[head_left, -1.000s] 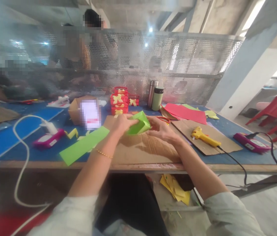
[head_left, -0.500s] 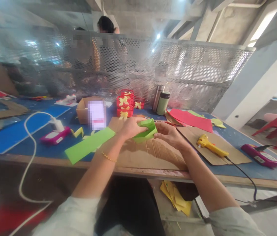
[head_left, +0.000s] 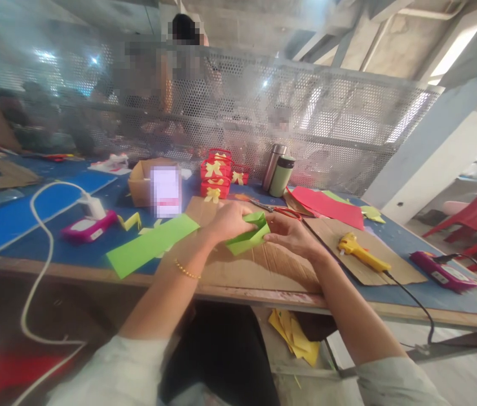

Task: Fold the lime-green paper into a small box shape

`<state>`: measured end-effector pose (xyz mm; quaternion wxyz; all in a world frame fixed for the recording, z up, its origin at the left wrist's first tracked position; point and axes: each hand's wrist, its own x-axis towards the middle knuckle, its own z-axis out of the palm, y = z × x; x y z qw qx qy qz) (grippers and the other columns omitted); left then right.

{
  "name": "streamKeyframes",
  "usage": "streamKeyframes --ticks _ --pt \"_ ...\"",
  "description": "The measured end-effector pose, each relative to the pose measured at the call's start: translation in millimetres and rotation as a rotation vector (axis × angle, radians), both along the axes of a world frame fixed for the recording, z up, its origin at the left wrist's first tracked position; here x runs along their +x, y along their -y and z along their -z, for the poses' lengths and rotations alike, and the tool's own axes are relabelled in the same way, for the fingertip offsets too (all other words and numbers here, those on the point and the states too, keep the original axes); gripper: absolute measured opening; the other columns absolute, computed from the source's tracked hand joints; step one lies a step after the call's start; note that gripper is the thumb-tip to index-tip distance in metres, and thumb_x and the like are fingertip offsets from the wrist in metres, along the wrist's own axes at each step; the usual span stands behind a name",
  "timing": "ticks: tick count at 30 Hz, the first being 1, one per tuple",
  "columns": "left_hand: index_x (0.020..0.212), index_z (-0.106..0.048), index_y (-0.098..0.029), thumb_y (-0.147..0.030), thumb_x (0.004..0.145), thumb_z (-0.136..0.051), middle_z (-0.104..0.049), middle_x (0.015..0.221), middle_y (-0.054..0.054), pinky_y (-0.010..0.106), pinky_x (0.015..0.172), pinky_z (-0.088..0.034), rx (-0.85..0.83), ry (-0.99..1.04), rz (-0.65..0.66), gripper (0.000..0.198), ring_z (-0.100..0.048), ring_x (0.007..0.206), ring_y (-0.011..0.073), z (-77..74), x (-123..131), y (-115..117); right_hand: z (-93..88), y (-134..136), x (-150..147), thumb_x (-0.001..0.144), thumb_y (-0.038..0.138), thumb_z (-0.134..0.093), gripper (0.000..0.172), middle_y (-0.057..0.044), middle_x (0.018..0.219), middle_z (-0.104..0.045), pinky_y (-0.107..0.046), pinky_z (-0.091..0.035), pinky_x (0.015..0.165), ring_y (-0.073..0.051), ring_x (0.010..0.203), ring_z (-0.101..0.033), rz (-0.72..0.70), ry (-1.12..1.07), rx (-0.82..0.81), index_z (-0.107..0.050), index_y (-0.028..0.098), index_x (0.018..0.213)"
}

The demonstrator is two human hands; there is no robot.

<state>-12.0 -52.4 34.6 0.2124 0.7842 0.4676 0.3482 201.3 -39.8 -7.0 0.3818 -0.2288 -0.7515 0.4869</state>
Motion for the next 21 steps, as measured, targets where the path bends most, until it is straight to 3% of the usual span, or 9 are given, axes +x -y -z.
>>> streamKeyframes --ticks 5,10,14,17,21 --pt "0.05 -0.057 -0.019 -0.026 0.071 -0.072 -0.055 0.052 -0.002 0.026 0.063 -0.039 -0.061 0.09 0.005 0.027 -0.052 0.061 0.0131 -1.8 -0.4 1.8 -3.7 2.0 3.4 0.074 0.041 -0.086 0.045 -0.008 0.109 -0.076 -0.04 -0.059 0.092 -0.023 0.1 -0.073 0.038 -0.031 0.028 -0.072 0.022 0.112" --pt "0.069 -0.072 -0.016 -0.026 0.071 -0.071 -0.065 0.066 0.0 0.023 0.057 -0.041 -0.174 0.312 0.138 0.01 -0.056 0.063 0.0123 -0.2 -1.0 -0.2 -10.3 6.8 8.6 0.077 0.054 -0.08 0.047 -0.009 0.108 -0.076 -0.04 -0.059 0.088 -0.025 0.1 -0.071 0.153 -0.042 0.094 -0.075 0.022 0.11" --pt "0.086 -0.077 -0.014 -0.031 0.071 -0.075 -0.068 0.07 0.001 0.022 0.057 -0.043 -0.239 0.403 0.177 0.023 -0.057 0.062 0.012 2.0 -4.3 -5.0 -14.2 7.7 9.5 0.085 0.065 -0.066 0.051 -0.009 0.091 -0.075 -0.035 -0.059 0.073 -0.021 0.08 -0.069 0.24 -0.062 0.113 -0.078 0.018 0.101" --pt "0.084 -0.076 -0.014 -0.037 0.072 -0.074 -0.066 0.068 0.0 0.022 0.057 -0.043 -0.141 0.392 0.11 0.026 -0.058 0.065 0.0131 4.3 -7.9 -10.8 -16.5 8.0 6.7 0.085 0.06 -0.069 0.048 -0.007 0.078 -0.072 -0.033 -0.058 0.066 -0.018 0.07 -0.067 0.201 -0.07 0.091 -0.077 0.015 0.098" --pt "0.077 -0.075 -0.016 -0.036 0.073 -0.075 -0.07 0.081 0.003 0.026 0.071 -0.048 0.104 0.333 0.027 0.02 -0.061 0.079 0.0166 2.5 -10.3 -14.8 -17.0 7.1 0.1 0.077 0.049 -0.081 0.042 -0.007 0.09 -0.073 -0.03 -0.058 0.064 -0.016 0.075 -0.068 0.153 -0.169 0.08 -0.075 0.018 0.104"
